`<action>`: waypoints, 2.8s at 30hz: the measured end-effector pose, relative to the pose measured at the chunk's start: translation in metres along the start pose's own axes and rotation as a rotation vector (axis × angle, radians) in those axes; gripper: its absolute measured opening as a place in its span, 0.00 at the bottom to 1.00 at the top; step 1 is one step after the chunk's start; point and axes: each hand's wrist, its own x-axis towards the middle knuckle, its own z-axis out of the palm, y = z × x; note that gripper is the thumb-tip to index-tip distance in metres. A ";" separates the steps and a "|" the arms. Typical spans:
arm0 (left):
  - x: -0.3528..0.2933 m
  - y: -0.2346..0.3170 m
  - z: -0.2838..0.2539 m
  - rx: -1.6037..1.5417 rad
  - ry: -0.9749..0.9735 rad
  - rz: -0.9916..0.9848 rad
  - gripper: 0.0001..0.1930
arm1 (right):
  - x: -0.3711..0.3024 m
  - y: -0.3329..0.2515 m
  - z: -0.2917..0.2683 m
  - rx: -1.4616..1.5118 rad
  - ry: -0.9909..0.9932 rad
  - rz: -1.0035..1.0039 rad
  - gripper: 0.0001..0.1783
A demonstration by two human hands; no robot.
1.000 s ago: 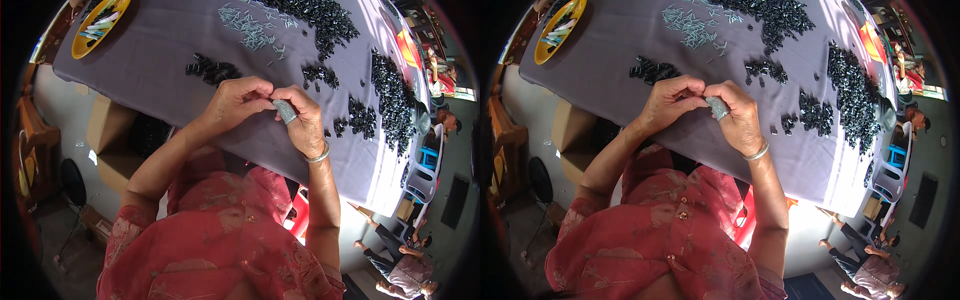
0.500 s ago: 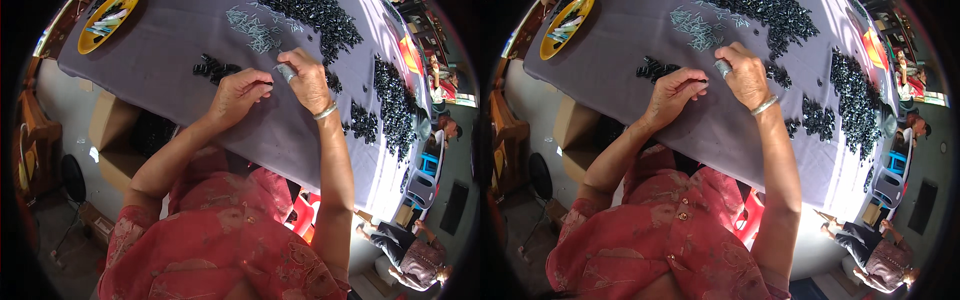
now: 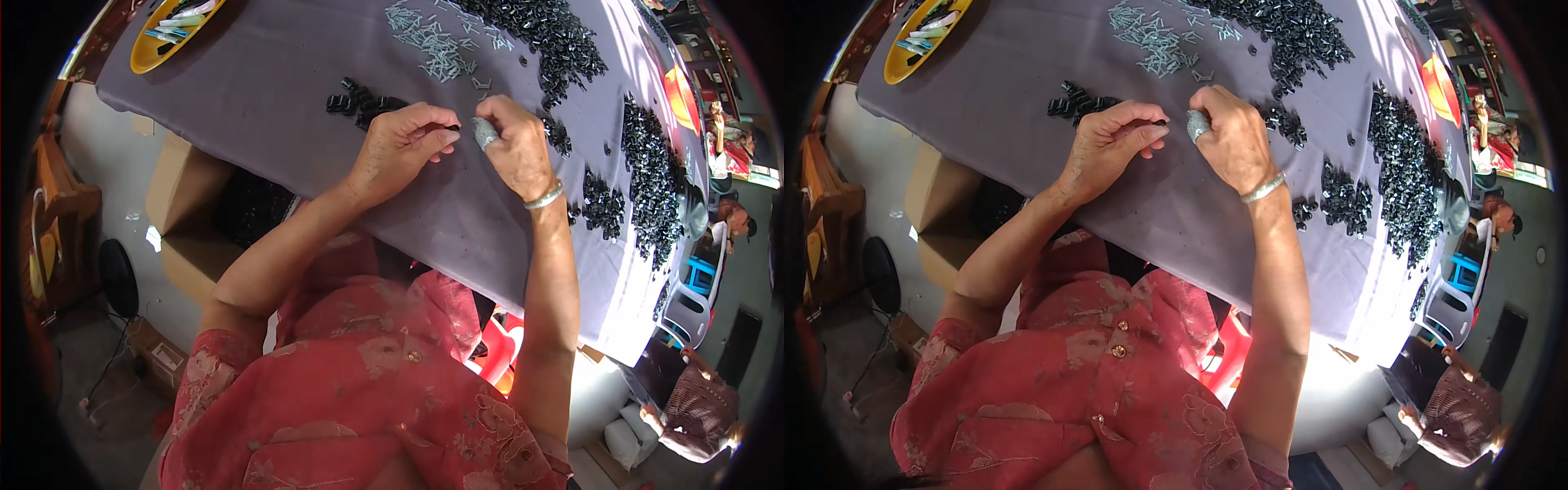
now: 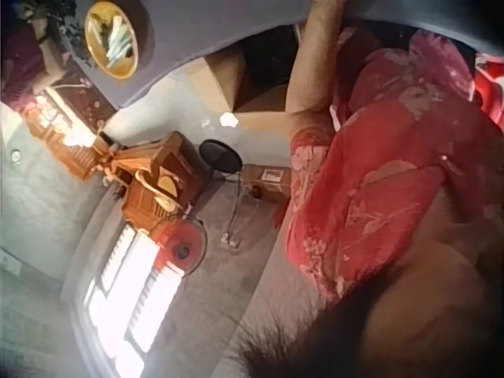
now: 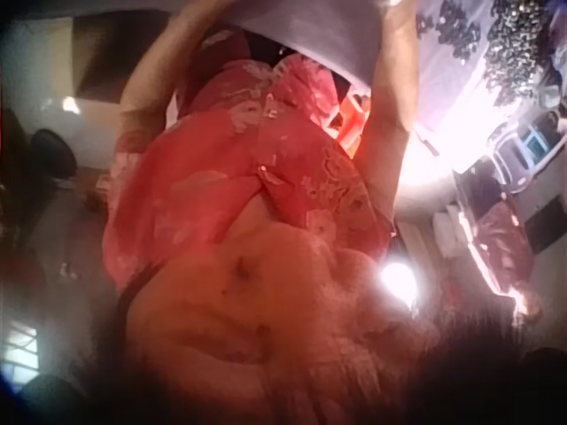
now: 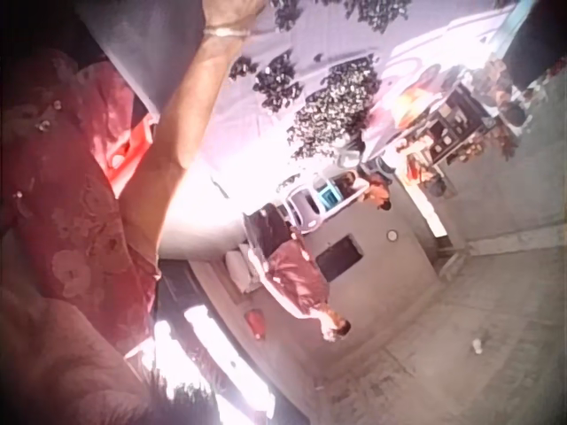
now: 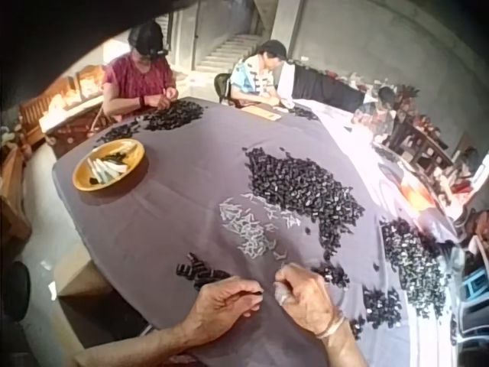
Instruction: The person assembles small plastic components by inserting metal pins into each plastic piece by hand.
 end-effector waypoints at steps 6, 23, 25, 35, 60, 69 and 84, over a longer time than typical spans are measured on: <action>0.001 0.000 0.002 0.057 -0.004 0.006 0.07 | -0.022 -0.012 0.004 0.668 0.015 0.372 0.03; 0.002 -0.002 0.005 0.156 -0.001 0.074 0.07 | -0.030 -0.016 0.012 0.585 0.107 0.236 0.17; 0.002 -0.002 0.005 0.219 0.002 0.095 0.07 | -0.031 -0.015 0.012 0.569 0.117 0.238 0.17; 0.000 0.000 0.007 0.419 0.003 0.196 0.09 | -0.027 -0.032 0.002 0.219 0.124 0.140 0.20; 0.001 -0.003 0.006 0.228 -0.004 0.085 0.06 | -0.033 -0.015 0.009 0.540 0.096 0.280 0.05; 0.000 -0.002 0.005 0.262 -0.008 0.078 0.06 | -0.028 -0.023 0.021 0.446 0.165 0.224 0.03; 0.001 0.002 0.007 0.251 0.010 0.012 0.06 | -0.035 0.010 -0.008 0.331 0.363 0.337 0.06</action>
